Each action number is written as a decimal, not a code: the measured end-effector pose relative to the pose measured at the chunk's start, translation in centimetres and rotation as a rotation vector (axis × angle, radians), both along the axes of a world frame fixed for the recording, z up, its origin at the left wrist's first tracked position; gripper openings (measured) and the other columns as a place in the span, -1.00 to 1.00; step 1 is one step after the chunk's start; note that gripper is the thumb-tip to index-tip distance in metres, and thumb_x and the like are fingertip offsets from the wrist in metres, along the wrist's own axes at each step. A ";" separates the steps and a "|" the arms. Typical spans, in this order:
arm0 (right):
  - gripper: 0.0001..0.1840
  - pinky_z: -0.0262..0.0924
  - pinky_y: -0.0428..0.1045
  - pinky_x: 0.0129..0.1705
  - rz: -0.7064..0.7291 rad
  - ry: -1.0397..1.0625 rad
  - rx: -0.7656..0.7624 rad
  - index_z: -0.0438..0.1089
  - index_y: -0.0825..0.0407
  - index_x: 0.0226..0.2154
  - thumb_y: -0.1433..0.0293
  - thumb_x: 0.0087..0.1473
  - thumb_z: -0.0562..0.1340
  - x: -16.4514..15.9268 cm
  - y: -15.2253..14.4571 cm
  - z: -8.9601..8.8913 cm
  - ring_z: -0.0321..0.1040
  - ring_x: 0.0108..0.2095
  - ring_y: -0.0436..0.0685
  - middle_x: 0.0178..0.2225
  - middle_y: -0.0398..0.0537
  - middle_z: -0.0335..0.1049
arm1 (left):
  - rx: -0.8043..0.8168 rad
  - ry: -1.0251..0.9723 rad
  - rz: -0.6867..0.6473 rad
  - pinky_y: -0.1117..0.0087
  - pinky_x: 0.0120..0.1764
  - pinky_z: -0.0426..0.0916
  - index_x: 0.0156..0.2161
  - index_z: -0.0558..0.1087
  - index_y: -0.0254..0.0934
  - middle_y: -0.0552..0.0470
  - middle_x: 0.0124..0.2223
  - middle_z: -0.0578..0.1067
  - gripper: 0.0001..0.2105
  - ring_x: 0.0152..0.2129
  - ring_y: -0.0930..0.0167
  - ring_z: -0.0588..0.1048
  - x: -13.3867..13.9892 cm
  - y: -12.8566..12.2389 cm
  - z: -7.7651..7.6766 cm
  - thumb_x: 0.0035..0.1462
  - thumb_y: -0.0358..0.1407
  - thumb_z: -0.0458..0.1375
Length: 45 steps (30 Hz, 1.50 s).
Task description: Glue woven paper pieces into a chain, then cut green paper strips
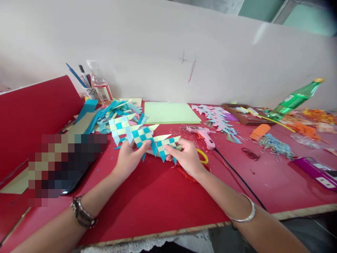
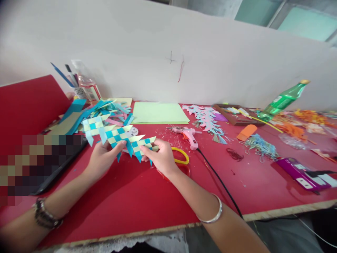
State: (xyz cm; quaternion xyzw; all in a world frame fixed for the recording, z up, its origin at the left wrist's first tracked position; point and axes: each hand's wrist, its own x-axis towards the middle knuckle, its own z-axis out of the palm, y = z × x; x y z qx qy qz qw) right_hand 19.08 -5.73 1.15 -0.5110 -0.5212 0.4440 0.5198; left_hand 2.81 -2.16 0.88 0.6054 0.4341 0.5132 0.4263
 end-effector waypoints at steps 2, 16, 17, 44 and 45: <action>-0.76 0.26 -0.09 -0.55 -0.017 0.003 0.000 0.31 0.07 -0.56 0.23 -0.18 0.27 0.0 0.1 -0.1 0.31 -0.67 -0.02 -0.71 -0.17 0.35 | 0.009 0.006 0.004 0.38 -0.31 0.36 -0.40 0.40 -0.31 -0.04 -0.33 0.53 -0.78 -0.37 0.32 0.47 0.0 0.0 0.0 -0.12 -0.18 0.16; -0.76 0.24 -0.10 -0.56 -0.010 -0.013 -0.002 0.30 0.06 -0.57 0.23 -0.17 0.27 0.0 0.1 -0.1 0.30 -0.68 -0.02 -0.72 -0.19 0.34 | 0.131 0.216 0.056 0.41 -0.37 0.36 -0.47 0.41 -0.30 0.01 -0.46 0.52 -0.81 -0.48 0.36 0.47 -0.3 0.0 0.0 -0.09 -0.19 0.12; -0.76 0.24 -0.10 -0.56 -0.004 -0.010 -0.004 0.30 0.06 -0.57 0.23 -0.17 0.27 0.0 0.1 -0.1 0.30 -0.68 -0.03 -0.72 -0.19 0.34 | 0.146 0.230 0.055 0.41 -0.38 0.35 -0.49 0.41 -0.29 0.02 -0.47 0.52 -0.82 -0.49 0.36 0.47 -0.3 0.0 0.0 -0.08 -0.19 0.12; -0.79 0.14 -0.17 -0.62 0.048 0.014 -0.017 0.31 0.08 -0.54 0.27 -0.14 0.26 0.4 0.4 -0.4 0.27 -0.69 -0.08 -0.72 -0.22 0.32 | 0.269 0.321 0.059 0.44 -0.42 0.37 -0.53 0.40 -0.30 0.05 -0.50 0.53 -0.82 -0.53 0.39 0.48 -0.3 0.1 0.0 -0.06 -0.22 0.10; -0.79 0.14 -0.17 -0.62 0.048 0.014 -0.017 0.31 0.08 -0.54 0.27 -0.14 0.26 0.4 0.4 -0.4 0.28 -0.69 -0.08 -0.72 -0.22 0.32 | 0.270 0.318 0.056 0.44 -0.41 0.37 -0.53 0.40 -0.30 0.05 -0.49 0.53 -0.82 -0.52 0.39 0.48 -0.3 0.1 0.0 -0.06 -0.22 0.10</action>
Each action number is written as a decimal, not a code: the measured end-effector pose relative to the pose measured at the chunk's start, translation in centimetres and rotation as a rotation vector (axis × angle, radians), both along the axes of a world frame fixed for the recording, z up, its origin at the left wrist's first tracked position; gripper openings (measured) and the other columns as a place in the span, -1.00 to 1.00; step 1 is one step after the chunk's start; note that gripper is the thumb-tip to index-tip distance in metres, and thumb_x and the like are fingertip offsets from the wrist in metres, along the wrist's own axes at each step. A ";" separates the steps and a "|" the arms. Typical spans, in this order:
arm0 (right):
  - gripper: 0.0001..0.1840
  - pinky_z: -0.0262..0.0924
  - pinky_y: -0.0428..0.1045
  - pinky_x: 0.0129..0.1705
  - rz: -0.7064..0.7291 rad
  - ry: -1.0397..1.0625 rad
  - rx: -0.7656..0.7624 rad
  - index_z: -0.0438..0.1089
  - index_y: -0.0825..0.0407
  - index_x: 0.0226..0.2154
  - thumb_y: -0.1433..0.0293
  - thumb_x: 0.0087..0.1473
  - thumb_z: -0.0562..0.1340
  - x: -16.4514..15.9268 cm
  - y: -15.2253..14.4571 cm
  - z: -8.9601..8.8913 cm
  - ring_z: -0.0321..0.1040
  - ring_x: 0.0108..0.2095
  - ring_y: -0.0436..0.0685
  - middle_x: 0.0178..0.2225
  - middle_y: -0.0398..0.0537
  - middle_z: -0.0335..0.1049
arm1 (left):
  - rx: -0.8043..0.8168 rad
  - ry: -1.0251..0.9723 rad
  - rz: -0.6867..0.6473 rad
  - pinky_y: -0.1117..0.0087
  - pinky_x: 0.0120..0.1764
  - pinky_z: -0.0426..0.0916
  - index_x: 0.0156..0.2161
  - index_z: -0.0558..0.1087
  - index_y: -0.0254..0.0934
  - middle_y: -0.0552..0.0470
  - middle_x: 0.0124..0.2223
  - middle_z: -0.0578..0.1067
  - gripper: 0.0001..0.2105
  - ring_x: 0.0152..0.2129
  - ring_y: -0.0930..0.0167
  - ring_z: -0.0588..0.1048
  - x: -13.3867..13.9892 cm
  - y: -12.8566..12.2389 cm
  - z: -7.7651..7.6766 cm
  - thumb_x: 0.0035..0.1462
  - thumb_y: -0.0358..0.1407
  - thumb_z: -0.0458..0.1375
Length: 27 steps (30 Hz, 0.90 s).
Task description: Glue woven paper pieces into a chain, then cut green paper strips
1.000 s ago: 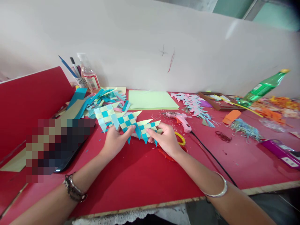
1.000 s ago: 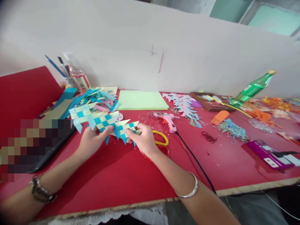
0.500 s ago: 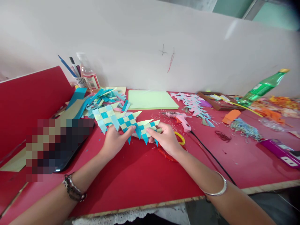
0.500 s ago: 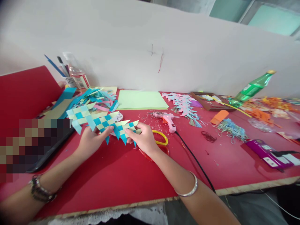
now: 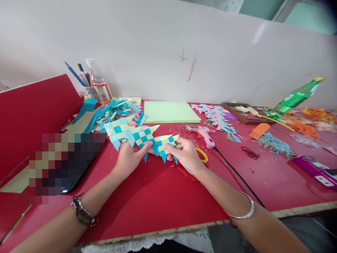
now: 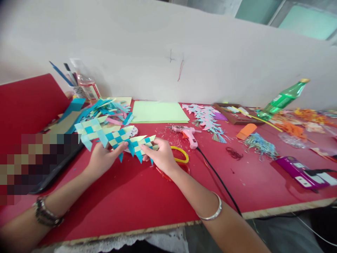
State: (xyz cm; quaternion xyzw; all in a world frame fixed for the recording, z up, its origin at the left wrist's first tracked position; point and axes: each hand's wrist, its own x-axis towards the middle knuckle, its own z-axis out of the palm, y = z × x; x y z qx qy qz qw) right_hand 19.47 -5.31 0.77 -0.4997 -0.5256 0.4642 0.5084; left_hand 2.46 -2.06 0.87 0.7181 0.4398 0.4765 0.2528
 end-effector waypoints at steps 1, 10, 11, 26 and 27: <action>-0.79 0.15 -0.17 -0.62 0.000 0.000 0.000 0.32 0.08 -0.54 0.27 -0.14 0.26 0.0 0.0 0.0 0.28 -0.69 -0.08 -0.72 -0.22 0.32 | 0.002 -0.004 -0.003 0.44 -0.41 0.36 -0.52 0.40 -0.31 0.05 -0.49 0.53 -0.82 -0.52 0.39 0.48 0.0 0.0 0.0 -0.05 -0.22 0.10; -0.79 0.22 -0.12 -0.56 -0.016 0.037 0.004 0.33 0.06 -0.51 0.25 -0.17 0.27 -0.1 0.1 -0.2 0.31 -0.65 -0.05 -0.67 -0.21 0.34 | -0.031 0.021 -0.048 0.44 -0.42 0.33 -0.51 0.38 -0.31 0.02 -0.48 0.51 -0.78 -0.50 0.38 0.46 -0.2 0.3 -0.6 -0.03 -0.18 0.09; -0.79 0.23 -0.12 -0.55 -0.019 0.037 0.003 0.34 0.06 -0.51 0.25 -0.17 0.27 -0.1 0.1 -0.1 0.31 -0.65 -0.05 -0.66 -0.21 0.34 | -0.028 0.019 -0.055 0.45 -0.42 0.33 -0.52 0.37 -0.31 0.03 -0.49 0.50 -0.78 -0.51 0.39 0.46 -0.2 0.3 -0.6 -0.01 -0.19 0.08; -0.75 0.22 -0.12 -0.56 -0.037 0.034 -0.047 0.35 0.08 -0.50 0.24 -0.21 0.30 -0.2 -0.1 0.1 0.26 -0.65 -0.07 -0.64 -0.20 0.33 | 0.023 0.113 -0.063 0.47 -0.47 0.29 -0.54 0.33 -0.30 0.06 -0.52 0.45 -0.76 -0.57 0.43 0.41 -0.4 -0.1 -0.6 0.02 -0.18 0.04; -0.75 0.22 -0.12 -0.55 -0.036 0.071 -0.041 0.34 0.07 -0.47 0.25 -0.22 0.30 -0.2 0.0 0.0 0.26 -0.64 -0.08 -0.62 -0.21 0.33 | 0.019 0.104 -0.050 0.47 -0.47 0.30 -0.54 0.33 -0.30 0.06 -0.53 0.44 -0.76 -0.57 0.43 0.41 -0.3 -0.1 -0.6 0.02 -0.18 0.05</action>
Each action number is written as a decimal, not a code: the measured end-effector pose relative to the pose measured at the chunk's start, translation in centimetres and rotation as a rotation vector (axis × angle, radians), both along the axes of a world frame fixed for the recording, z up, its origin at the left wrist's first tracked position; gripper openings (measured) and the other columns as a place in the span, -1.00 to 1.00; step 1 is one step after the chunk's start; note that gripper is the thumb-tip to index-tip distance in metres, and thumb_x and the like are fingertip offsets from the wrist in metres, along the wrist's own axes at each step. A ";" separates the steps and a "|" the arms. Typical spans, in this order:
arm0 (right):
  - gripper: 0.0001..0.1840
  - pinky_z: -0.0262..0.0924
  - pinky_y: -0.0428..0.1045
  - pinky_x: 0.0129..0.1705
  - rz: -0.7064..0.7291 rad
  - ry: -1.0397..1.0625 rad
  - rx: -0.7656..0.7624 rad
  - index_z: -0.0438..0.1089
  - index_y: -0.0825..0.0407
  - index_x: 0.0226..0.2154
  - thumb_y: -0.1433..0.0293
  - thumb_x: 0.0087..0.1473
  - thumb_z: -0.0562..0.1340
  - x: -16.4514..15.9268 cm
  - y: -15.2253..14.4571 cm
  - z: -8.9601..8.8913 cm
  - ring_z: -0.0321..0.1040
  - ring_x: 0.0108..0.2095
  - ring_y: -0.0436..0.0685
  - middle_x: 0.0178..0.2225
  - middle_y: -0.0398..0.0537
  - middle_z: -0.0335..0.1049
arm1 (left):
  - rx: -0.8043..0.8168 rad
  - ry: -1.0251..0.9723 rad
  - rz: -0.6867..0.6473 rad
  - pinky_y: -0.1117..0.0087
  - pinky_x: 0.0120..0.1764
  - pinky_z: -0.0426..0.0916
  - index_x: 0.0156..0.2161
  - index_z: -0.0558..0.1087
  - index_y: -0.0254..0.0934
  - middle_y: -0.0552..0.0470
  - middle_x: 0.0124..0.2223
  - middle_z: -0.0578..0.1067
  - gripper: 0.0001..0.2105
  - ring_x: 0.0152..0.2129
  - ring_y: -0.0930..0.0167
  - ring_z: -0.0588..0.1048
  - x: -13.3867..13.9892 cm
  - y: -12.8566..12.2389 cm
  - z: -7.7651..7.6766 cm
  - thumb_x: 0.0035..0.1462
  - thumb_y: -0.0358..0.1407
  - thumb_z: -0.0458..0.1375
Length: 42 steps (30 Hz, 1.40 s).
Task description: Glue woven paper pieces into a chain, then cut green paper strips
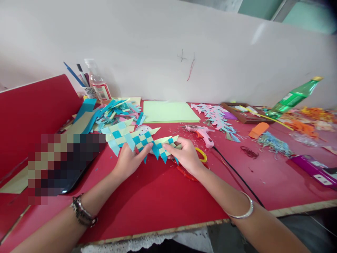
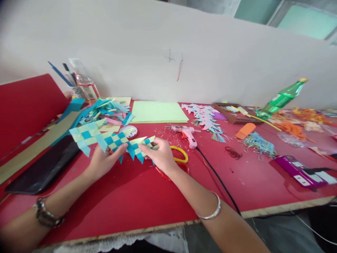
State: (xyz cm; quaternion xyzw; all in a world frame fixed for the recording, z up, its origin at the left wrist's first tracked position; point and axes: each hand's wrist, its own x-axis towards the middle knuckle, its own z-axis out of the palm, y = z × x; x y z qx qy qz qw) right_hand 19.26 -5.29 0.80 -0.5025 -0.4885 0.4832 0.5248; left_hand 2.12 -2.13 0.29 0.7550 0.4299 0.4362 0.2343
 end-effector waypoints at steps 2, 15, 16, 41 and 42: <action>-0.68 0.22 -0.12 -0.53 -0.009 0.127 0.019 0.30 0.01 -0.38 0.28 -0.25 0.33 0.1 0.3 -0.1 0.26 -0.62 -0.08 -0.59 -0.26 0.32 | -0.013 -0.030 0.029 0.46 -0.47 0.30 -0.56 0.33 -0.30 0.06 -0.54 0.44 -0.76 -0.57 0.43 0.40 0.1 0.0 0.1 0.01 -0.18 0.05; -0.82 0.20 -0.08 -0.37 0.096 0.184 -0.017 0.41 0.07 -0.55 0.29 -0.24 0.32 -0.4 0.1 -0.6 0.31 -0.50 -0.03 -0.55 -0.17 0.41 | -0.062 -0.092 0.033 0.45 -0.46 0.32 -0.53 0.33 -0.30 0.05 -0.52 0.44 -0.76 -0.56 0.42 0.41 0.2 -0.3 0.2 0.00 -0.16 0.06; -0.82 0.20 -0.08 -0.38 0.091 0.178 -0.024 0.41 0.07 -0.56 0.29 -0.24 0.33 -0.3 0.1 -0.7 0.31 -0.52 -0.04 -0.56 -0.18 0.40 | -0.065 -0.089 0.036 0.45 -0.46 0.32 -0.53 0.33 -0.31 0.04 -0.53 0.44 -0.75 -0.56 0.42 0.41 0.2 -0.3 0.1 0.00 -0.15 0.06; -0.77 0.14 -0.12 -0.49 -0.005 0.203 -0.084 0.36 0.08 -0.62 0.28 -0.32 0.35 -0.6 -0.1 -0.6 0.22 -0.61 -0.08 -0.64 -0.23 0.33 | -0.084 -0.050 0.018 0.42 -0.50 0.34 -0.54 0.35 -0.27 0.05 -0.59 0.44 -0.77 -0.56 0.38 0.43 0.4 -0.6 0.3 -0.04 -0.13 0.10; -0.77 0.14 -0.12 -0.49 -0.006 0.205 -0.087 0.37 0.08 -0.61 0.28 -0.32 0.35 -0.7 -0.1 -0.6 0.22 -0.61 -0.08 -0.64 -0.23 0.34 | -0.086 -0.047 0.012 0.42 -0.51 0.34 -0.54 0.34 -0.28 0.06 -0.59 0.44 -0.76 -0.57 0.39 0.43 0.4 -0.6 0.3 -0.04 -0.13 0.09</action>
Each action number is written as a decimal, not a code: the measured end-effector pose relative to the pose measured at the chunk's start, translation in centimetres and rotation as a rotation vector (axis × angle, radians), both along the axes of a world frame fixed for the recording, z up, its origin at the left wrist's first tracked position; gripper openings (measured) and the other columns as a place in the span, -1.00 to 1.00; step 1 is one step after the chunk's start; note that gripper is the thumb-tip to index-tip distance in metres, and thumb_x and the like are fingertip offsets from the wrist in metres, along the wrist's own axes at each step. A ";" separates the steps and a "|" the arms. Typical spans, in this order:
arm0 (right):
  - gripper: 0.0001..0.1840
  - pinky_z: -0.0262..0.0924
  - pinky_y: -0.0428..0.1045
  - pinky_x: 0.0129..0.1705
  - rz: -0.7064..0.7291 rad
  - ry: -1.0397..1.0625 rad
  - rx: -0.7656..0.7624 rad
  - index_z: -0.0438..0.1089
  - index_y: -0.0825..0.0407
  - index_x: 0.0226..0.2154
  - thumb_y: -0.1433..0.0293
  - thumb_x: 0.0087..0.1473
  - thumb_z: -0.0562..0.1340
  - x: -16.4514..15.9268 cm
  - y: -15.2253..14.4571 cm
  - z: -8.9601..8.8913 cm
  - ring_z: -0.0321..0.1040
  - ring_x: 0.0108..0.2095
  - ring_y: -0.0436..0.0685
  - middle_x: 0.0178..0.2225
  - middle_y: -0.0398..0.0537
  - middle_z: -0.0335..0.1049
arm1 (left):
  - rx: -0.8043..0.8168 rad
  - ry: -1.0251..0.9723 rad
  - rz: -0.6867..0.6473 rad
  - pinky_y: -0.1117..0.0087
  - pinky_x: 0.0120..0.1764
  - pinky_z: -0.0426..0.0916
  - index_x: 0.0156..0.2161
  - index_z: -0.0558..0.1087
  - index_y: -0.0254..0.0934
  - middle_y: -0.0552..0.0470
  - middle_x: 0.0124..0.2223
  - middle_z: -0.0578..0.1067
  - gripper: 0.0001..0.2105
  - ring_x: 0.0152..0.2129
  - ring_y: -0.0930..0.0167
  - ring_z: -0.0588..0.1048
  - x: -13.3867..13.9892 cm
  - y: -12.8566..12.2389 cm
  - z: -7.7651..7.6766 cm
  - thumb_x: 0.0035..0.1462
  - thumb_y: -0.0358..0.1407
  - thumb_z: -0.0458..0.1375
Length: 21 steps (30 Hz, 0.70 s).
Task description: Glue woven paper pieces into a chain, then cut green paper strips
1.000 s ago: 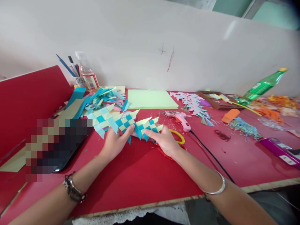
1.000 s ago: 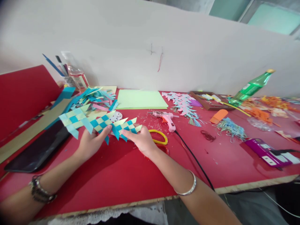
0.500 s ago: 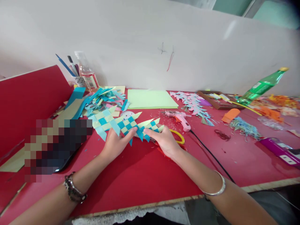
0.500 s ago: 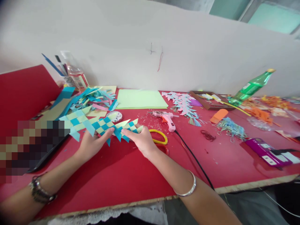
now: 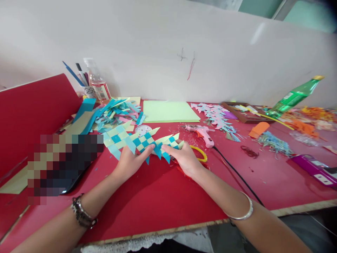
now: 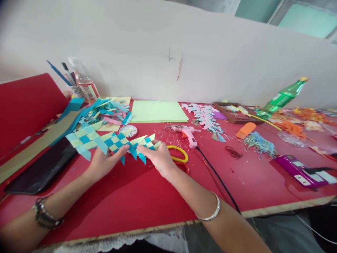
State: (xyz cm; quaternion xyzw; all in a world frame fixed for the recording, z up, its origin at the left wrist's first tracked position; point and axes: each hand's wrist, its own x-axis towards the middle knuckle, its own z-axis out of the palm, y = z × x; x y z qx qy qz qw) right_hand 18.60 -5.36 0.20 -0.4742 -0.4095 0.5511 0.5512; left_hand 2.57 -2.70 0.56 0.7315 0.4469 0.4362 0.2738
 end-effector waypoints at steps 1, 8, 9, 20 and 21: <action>-0.77 0.14 -0.11 -0.48 0.001 0.000 -0.001 0.37 0.08 -0.61 0.28 -0.32 0.35 0.0 0.0 0.0 0.23 -0.60 -0.08 -0.64 -0.22 0.34 | -0.001 0.001 -0.004 0.43 -0.51 0.33 -0.55 0.34 -0.28 0.06 -0.58 0.44 -0.75 -0.59 0.40 0.43 0.0 0.0 0.0 -0.04 -0.13 0.09; -0.77 0.09 -0.13 -0.52 0.017 -0.039 0.011 0.35 0.09 -0.64 0.28 -0.30 0.34 0.0 -0.1 0.2 0.19 -0.62 -0.09 -0.65 -0.23 0.32 | -0.006 0.024 -0.051 0.46 -0.55 0.30 -0.55 0.36 -0.29 0.06 -0.58 0.46 -0.74 -0.63 0.42 0.41 -0.1 -0.1 -0.2 -0.01 -0.13 0.07; -0.77 0.09 -0.13 -0.52 0.022 -0.048 0.011 0.35 0.09 -0.65 0.27 -0.29 0.33 0.0 -0.2 0.2 0.19 -0.62 -0.09 -0.66 -0.22 0.32 | -0.006 0.033 -0.054 0.46 -0.57 0.29 -0.54 0.36 -0.29 0.06 -0.58 0.46 -0.74 -0.63 0.42 0.41 -0.1 -0.1 -0.1 -0.01 -0.13 0.07; -0.78 0.10 -0.12 -0.50 0.022 -0.070 0.011 0.35 0.08 -0.64 0.27 -0.28 0.32 0.0 -0.2 0.2 0.20 -0.61 -0.08 -0.63 -0.21 0.33 | -0.011 0.076 -0.012 0.50 -0.69 0.18 -0.61 0.36 -0.29 0.09 -0.67 0.41 -0.70 -0.73 0.47 0.33 -0.1 -0.1 -0.1 -0.04 -0.11 0.07; -0.78 0.10 -0.12 -0.50 0.020 -0.070 0.009 0.35 0.08 -0.64 0.27 -0.28 0.32 0.0 -0.2 0.2 0.20 -0.61 -0.08 -0.64 -0.21 0.32 | -0.018 0.088 0.009 0.50 -0.71 0.14 -0.63 0.34 -0.29 0.10 -0.70 0.38 -0.69 -0.76 0.48 0.30 -0.1 -0.2 -0.1 -0.05 -0.10 0.07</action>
